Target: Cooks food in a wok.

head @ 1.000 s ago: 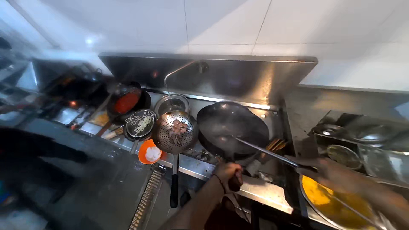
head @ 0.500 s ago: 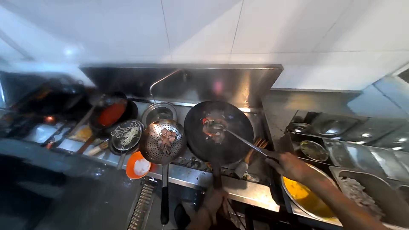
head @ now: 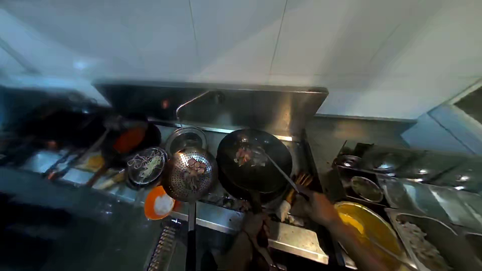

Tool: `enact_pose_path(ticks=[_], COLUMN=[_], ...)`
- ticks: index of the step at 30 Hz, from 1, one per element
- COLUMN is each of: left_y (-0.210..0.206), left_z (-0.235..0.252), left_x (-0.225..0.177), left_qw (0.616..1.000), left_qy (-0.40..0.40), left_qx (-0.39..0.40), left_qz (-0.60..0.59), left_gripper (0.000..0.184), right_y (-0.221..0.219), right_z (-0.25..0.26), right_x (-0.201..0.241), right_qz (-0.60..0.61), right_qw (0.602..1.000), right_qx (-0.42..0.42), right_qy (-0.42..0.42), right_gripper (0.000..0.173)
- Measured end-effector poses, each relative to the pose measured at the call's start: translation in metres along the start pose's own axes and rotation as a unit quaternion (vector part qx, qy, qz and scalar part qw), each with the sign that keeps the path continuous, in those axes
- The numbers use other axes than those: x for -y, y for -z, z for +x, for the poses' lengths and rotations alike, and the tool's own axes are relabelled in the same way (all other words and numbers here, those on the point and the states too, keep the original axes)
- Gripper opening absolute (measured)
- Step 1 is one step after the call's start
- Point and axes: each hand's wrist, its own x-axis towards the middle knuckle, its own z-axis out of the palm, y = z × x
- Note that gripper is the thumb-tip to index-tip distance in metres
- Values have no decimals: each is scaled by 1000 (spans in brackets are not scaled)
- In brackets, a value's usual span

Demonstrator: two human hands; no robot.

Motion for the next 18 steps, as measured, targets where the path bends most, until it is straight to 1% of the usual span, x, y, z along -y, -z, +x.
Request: enact_pose_path(ticks=[1, 2, 4, 5, 7, 8, 10, 11, 12, 13, 14, 16, 17, 18], left_y=[1, 0, -5, -8, -8, -6, -2, -4, -13, -21, -25, -26, -30, -37], left_z=[4, 6, 7, 6, 7, 11, 12, 1, -15, -30, -37, -35, -37, -48], left_x=[1, 2, 4, 4, 2, 0, 2, -2, -11, -24, -27, 1, 12, 16], left_qw=[1000, 1000, 1000, 1000, 1000, 1000, 999, 998, 998, 999, 999, 999, 999, 998], left_qy=[-4, -5, -1, 2, 0, -5, -7, -3, 0, -2, -5, -8, -8, 0], left_qx=[-4, -7, -11, -13, -13, -19, -39, -47, -48, -40, -33, -37, -43, -49], left_qz=[-2, -8, -18, -20, -6, 4, 29, 33, 32, 28, 23, 19, 23, 27], left_gripper=[12, 11, 9, 9, 11, 12, 16, 15, 10, 5, 4, 5, 5, 8], right_y=[-15, -26, -43, -50, -52, -44, -8, 16, 42, 62, 67, 46, 41, 45], right_z=[-1, 0, 9, 17, 33, 38, 34, 28, 24, 24, 25, 25, 28, 30], right_x=[12, 27, 53, 58, 49, 37, 4, -11, -20, -21, -18, -15, -15, -20], right_qz=[42, 62, 85, 96, 104, 86, 8, -45, -93, -127, -142, -133, -118, -104], right_qw=[998, 996, 992, 992, 994, 995, 992, 986, 981, 977, 976, 978, 980, 979], right_qx=[-36, -52, -45, -28, 12, 38, 94, 118, 132, 135, 133, 130, 125, 120], right_qy=[-18, -45, -82, -79, -22, 18, 88, 105, 110, 106, 99, 91, 105, 130], right_gripper=[50, 52, 53, 52, 51, 51, 49, 48, 48, 49, 48, 49, 49, 50])
